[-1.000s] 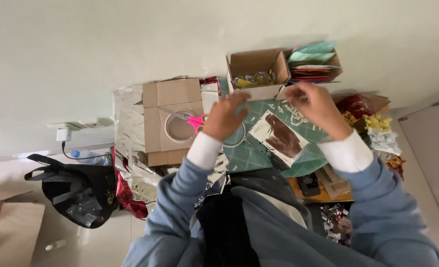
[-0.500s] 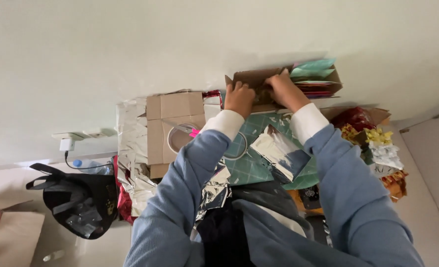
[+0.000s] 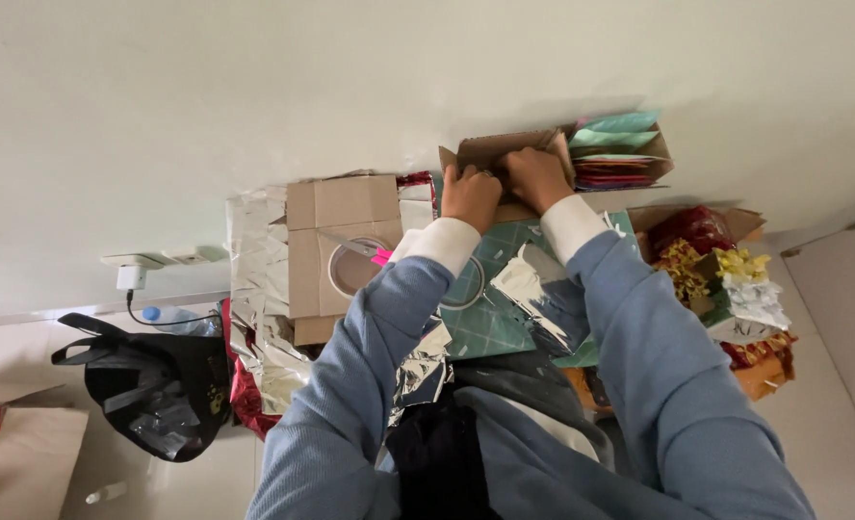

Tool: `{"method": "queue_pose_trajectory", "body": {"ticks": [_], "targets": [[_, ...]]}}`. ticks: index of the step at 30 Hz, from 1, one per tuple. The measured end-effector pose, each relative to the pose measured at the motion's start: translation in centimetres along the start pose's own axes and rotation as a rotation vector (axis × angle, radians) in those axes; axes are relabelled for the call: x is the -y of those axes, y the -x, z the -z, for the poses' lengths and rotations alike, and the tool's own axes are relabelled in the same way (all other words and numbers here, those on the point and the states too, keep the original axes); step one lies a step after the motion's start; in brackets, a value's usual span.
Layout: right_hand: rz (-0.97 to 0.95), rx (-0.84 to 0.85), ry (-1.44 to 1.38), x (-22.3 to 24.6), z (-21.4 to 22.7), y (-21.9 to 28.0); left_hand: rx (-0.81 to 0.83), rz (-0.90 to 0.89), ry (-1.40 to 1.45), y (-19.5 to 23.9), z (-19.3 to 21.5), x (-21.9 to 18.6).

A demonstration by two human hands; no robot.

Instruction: A person is wrapping a small gift, which involves cutting small strips of tape with scissors and applying them to secure the wrapping paper.

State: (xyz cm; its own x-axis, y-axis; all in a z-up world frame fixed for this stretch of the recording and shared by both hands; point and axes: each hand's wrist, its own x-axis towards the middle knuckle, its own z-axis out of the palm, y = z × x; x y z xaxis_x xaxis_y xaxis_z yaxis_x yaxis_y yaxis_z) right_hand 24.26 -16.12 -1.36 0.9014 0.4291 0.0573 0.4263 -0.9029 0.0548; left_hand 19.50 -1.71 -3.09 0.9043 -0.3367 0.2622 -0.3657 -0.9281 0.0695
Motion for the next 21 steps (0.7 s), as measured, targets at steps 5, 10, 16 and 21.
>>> {"method": "queue_pose_trajectory", "body": {"ticks": [5, 10, 16, 21], "targets": [[0.000, -0.046, 0.013, -0.3, -1.0, -0.3, 0.032, 0.002, 0.013, 0.2, 0.4, 0.4], [-0.131, 0.000, -0.250, 1.1, 3.6, 1.1, -0.014, 0.025, 0.032, -0.8, -2.4, 1.5], [-0.157, -0.106, -0.603, 1.3, 8.2, 3.2, -0.085, 0.142, 0.265, -1.5, 0.7, 2.2], [-0.042, -0.130, -0.928, 1.5, 11.3, 5.0, -0.199, -0.011, 0.889, -1.7, 5.5, 1.9]]}}
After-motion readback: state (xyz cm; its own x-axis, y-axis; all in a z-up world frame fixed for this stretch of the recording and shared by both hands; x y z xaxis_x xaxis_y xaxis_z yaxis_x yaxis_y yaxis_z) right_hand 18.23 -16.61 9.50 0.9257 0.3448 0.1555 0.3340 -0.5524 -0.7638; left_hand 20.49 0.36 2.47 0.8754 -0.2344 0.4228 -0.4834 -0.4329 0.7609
